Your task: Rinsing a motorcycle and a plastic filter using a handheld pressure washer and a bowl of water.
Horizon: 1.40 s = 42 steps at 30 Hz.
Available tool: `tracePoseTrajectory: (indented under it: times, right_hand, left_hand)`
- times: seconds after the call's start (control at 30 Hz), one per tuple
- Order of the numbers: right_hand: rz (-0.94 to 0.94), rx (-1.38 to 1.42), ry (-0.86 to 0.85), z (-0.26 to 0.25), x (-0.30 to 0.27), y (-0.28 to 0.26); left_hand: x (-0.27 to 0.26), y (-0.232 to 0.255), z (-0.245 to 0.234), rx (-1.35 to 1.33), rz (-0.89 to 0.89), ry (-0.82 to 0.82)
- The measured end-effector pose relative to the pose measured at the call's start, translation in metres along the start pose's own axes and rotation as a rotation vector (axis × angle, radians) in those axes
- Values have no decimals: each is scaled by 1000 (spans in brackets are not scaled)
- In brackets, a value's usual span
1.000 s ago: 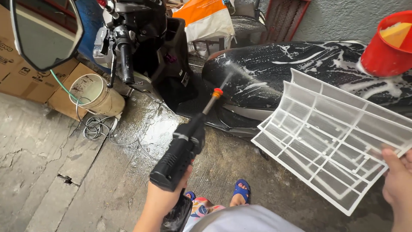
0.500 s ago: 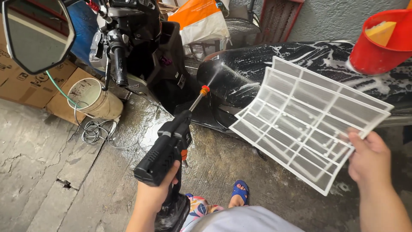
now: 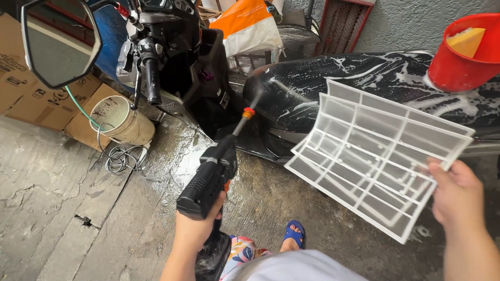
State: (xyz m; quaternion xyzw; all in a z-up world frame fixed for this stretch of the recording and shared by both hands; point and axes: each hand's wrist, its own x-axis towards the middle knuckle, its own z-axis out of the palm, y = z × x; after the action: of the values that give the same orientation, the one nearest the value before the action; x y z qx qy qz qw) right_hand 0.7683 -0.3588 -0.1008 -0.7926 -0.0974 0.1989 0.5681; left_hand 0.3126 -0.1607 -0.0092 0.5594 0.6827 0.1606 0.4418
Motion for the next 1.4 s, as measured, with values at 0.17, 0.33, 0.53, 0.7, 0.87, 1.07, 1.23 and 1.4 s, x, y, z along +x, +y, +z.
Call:
tracePoseTrajectory:
  times: [0.17, 0.33, 0.53, 0.7, 0.87, 1.07, 1.23, 1.4]
  right_hand:
    - [-139, -13, 10, -46, 33, 60]
    - [-78, -46, 23, -45, 6, 36]
    - [-33, -98, 71, -36, -3, 29]
    - [-129, -23, 50, -56, 35, 80]
    - [-166, 39, 76, -89, 72, 118]
    - [-60, 18, 108, -123, 87, 145]
    - [30, -62, 180, -132, 76, 143]
    - [63, -70, 176, -145, 82, 154]
  left_hand:
    - [6, -9, 8, -33, 76, -18]
    - [11, 14, 8, -121, 94, -67]
    - [20, 22, 23, -45, 136, -46]
    - [3, 25, 37, -52, 161, -171]
    - [-10, 25, 49, 72, 137, -250]
    - [-7, 25, 46, 2, 97, -289]
    - [-6, 31, 53, 48, 208, -325]
    - [-2, 37, 71, 89, 395, -369]
